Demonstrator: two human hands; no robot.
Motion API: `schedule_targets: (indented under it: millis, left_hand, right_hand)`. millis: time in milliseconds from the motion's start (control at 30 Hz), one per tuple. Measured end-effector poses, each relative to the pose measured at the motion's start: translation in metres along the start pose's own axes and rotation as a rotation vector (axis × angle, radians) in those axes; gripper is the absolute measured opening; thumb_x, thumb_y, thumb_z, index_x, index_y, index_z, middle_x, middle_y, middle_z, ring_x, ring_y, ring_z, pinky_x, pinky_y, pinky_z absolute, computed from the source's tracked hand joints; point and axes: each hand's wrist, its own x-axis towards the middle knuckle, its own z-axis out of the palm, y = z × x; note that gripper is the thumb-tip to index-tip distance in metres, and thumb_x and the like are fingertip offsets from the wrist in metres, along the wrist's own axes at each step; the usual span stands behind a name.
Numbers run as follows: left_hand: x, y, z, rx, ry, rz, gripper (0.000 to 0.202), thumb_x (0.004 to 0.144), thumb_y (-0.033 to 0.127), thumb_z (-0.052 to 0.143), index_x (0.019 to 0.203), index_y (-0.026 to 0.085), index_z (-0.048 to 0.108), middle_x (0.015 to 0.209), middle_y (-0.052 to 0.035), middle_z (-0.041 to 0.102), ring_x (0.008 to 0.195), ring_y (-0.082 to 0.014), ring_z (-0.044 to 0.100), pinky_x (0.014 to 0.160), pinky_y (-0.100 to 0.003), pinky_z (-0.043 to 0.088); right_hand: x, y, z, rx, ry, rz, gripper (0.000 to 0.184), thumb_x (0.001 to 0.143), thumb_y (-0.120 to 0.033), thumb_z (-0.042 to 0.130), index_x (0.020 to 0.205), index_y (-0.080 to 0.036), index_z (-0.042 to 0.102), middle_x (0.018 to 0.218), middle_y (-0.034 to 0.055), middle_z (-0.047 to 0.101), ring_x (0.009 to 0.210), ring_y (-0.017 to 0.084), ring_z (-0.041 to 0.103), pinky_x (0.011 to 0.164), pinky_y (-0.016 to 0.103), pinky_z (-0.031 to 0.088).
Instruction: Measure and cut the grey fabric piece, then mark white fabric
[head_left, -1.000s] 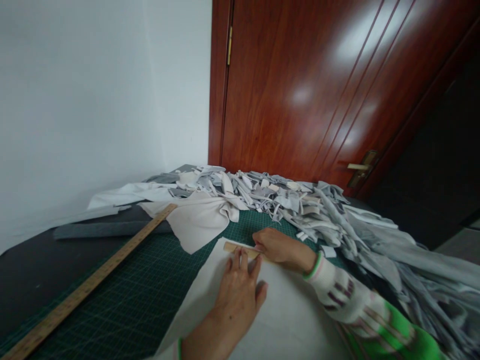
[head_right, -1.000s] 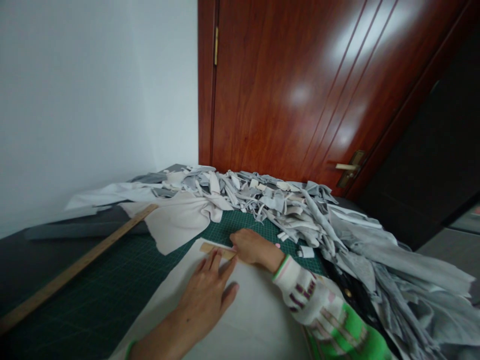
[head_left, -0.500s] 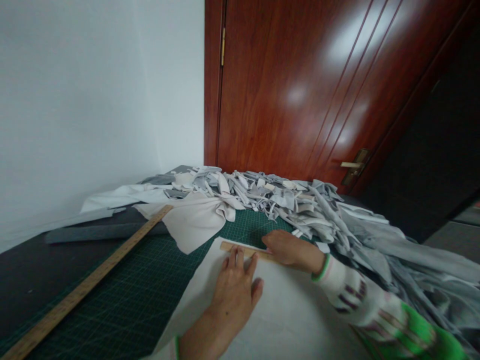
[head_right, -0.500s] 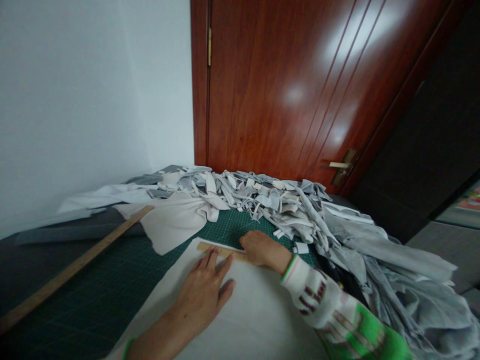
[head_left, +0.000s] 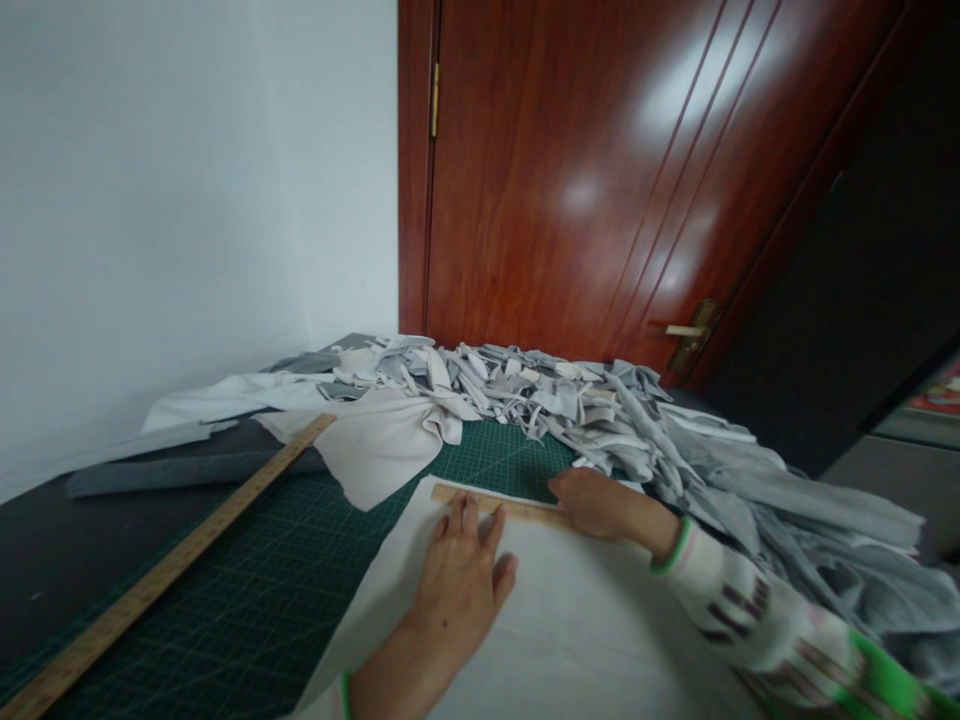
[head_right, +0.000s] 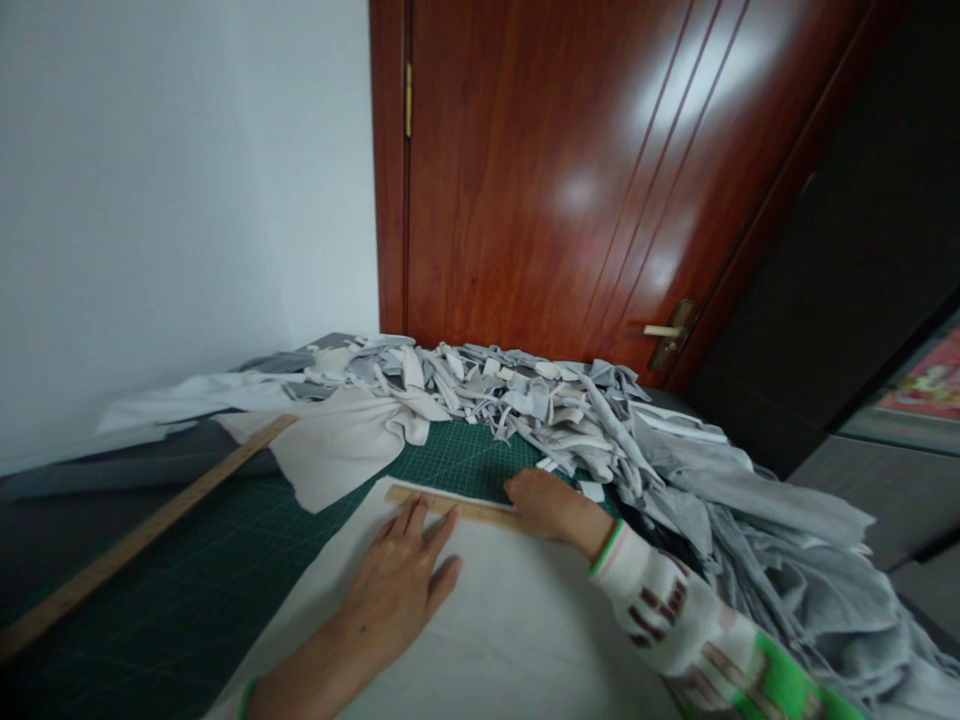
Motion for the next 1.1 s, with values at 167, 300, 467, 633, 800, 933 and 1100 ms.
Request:
schedule_targets:
  millis: [167, 300, 467, 633, 800, 933, 1100]
  left_hand:
    - [0.001, 0.0, 0.002, 0.012, 0.024, 0.018, 0.051, 0.094, 0.033, 0.048, 0.142, 0.015, 0.046, 0.144, -0.0265, 0.045, 0.136, -0.038, 0.039, 0.106, -0.05, 0.038]
    - [0.004, 0.0, -0.001, 0.01, 0.027, 0.02, 0.051, 0.094, 0.032, 0.05, 0.142, 0.016, 0.047, 0.143, -0.0267, 0.047, 0.135, -0.0385, 0.041, 0.105, -0.05, 0.04]
    - [0.005, -0.001, -0.001, 0.013, 0.042, 0.025, 0.05, 0.093, 0.03, 0.051, 0.141, 0.015, 0.048, 0.14, -0.0278, 0.049, 0.133, -0.039, 0.043, 0.104, -0.049, 0.041]
    - [0.006, -0.002, 0.0, 0.037, 0.038, 0.032, 0.049, 0.094, 0.031, 0.05, 0.141, 0.016, 0.048, 0.14, -0.0268, 0.048, 0.133, -0.0388, 0.043, 0.105, -0.048, 0.041]
    - [0.008, -0.003, 0.001, 0.055, 0.063, 0.043, 0.048, 0.093, 0.03, 0.05, 0.14, 0.017, 0.05, 0.139, -0.0257, 0.05, 0.132, -0.0384, 0.045, 0.104, -0.047, 0.042]
    - [0.009, -0.005, 0.006, 0.07, 0.102, 0.059, 0.047, 0.093, 0.03, 0.051, 0.138, 0.017, 0.052, 0.136, -0.026, 0.053, 0.129, -0.0384, 0.048, 0.101, -0.048, 0.044]
    - [0.009, -0.006, 0.007, 0.081, 0.142, 0.079, 0.046, 0.092, 0.029, 0.052, 0.137, 0.017, 0.054, 0.134, -0.026, 0.054, 0.125, -0.039, 0.051, 0.098, -0.049, 0.046]
  right_hand:
    - [-0.011, 0.015, 0.011, -0.007, -0.041, 0.038, 0.031, 0.091, -0.013, 0.046, 0.113, -0.002, 0.065, 0.113, 0.0224, 0.069, 0.109, 0.031, 0.064, 0.092, 0.036, 0.048]
    - [-0.02, 0.024, 0.017, -0.013, -0.067, 0.072, 0.043, 0.092, -0.011, 0.044, 0.133, 0.002, 0.051, 0.126, 0.0258, 0.062, 0.117, 0.031, 0.06, 0.098, 0.037, 0.045]
    - [-0.033, 0.031, 0.016, -0.01, -0.071, 0.12, 0.032, 0.092, -0.012, 0.046, 0.116, -0.002, 0.064, 0.115, 0.0244, 0.068, 0.108, 0.032, 0.065, 0.092, 0.039, 0.048]
    - [-0.044, 0.039, 0.022, -0.01, -0.062, 0.172, 0.029, 0.091, -0.01, 0.047, 0.111, -0.002, 0.066, 0.111, 0.0246, 0.069, 0.107, 0.032, 0.065, 0.09, 0.038, 0.049]
    - [-0.055, 0.051, 0.031, 0.013, -0.038, 0.208, 0.03, 0.089, -0.01, 0.048, 0.112, -0.003, 0.066, 0.112, 0.0245, 0.069, 0.108, 0.031, 0.065, 0.09, 0.038, 0.048]
    - [-0.061, 0.058, 0.037, 0.02, -0.026, 0.228, 0.035, 0.089, -0.009, 0.048, 0.12, -0.005, 0.062, 0.12, 0.0233, 0.067, 0.113, 0.031, 0.063, 0.095, 0.04, 0.046]
    - [-0.069, 0.065, 0.043, 0.01, -0.03, 0.272, 0.033, 0.088, -0.009, 0.047, 0.115, -0.008, 0.066, 0.114, 0.0217, 0.07, 0.11, 0.03, 0.064, 0.094, 0.038, 0.047]
